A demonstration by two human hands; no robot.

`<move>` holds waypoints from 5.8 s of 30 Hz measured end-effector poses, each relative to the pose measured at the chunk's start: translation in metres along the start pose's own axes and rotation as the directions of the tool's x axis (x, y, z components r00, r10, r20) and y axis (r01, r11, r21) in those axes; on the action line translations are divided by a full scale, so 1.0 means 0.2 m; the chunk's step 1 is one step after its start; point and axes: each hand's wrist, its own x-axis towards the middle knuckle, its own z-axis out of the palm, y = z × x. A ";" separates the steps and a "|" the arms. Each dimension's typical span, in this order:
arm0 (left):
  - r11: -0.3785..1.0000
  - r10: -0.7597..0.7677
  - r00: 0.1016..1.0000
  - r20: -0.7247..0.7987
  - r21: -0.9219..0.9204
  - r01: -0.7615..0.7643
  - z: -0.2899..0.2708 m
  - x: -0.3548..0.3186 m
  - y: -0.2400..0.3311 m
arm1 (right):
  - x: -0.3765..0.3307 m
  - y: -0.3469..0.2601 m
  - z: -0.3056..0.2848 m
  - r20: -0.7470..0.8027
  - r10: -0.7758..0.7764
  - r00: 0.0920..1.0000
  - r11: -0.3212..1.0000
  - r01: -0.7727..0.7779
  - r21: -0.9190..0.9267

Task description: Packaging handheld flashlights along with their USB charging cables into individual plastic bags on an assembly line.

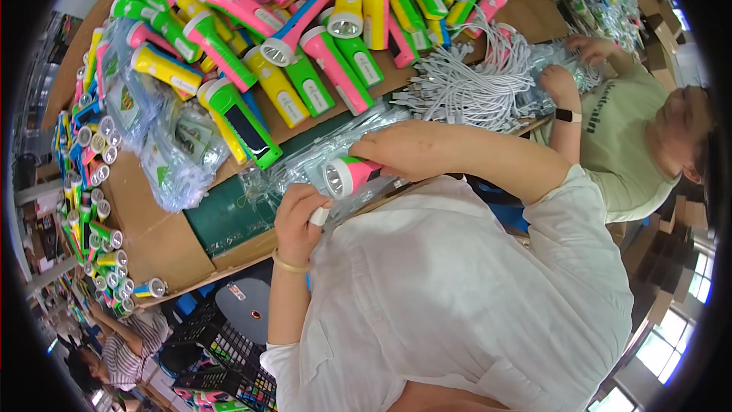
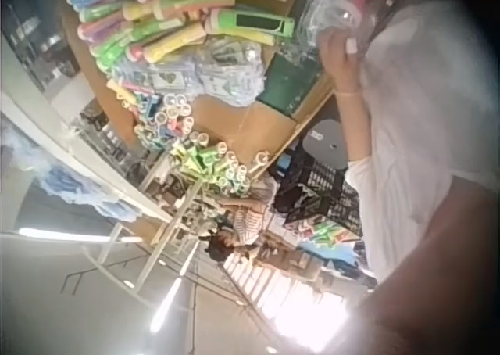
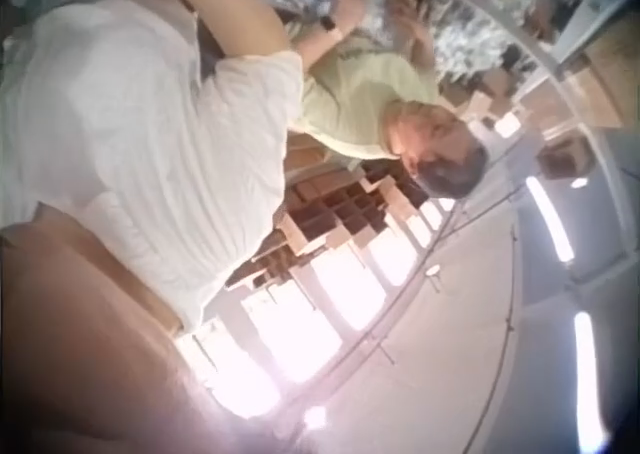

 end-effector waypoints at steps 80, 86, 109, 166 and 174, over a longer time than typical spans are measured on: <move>0.668 -0.697 0.715 0.055 -0.315 0.675 -0.08 -0.05 -0.11 | -0.19 0.28 0.01 -0.324 -0.107 0.940 0.968 0.172 0.180; 0.731 -0.679 0.721 0.140 0.220 0.646 0.00 0.07 -0.06 | -0.40 0.52 -0.57 -0.599 0.414 0.685 0.813 0.018 0.582; 0.962 -0.194 0.977 0.093 0.212 0.171 0.22 0.17 -0.09 | 0.14 0.19 0.25 -0.473 -0.229 0.851 0.965 0.136 -0.223; 0.999 -0.046 0.996 0.072 -0.020 0.047 0.04 0.01 0.03 | 0.07 -0.03 0.09 -0.322 0.087 0.943 0.792 0.131 0.597; 0.998 -0.060 0.998 0.000 0.003 0.060 0.02 -0.01 0.03 | -0.08 -0.01 0.01 -0.162 -0.020 0.987 0.954 -0.030 -0.297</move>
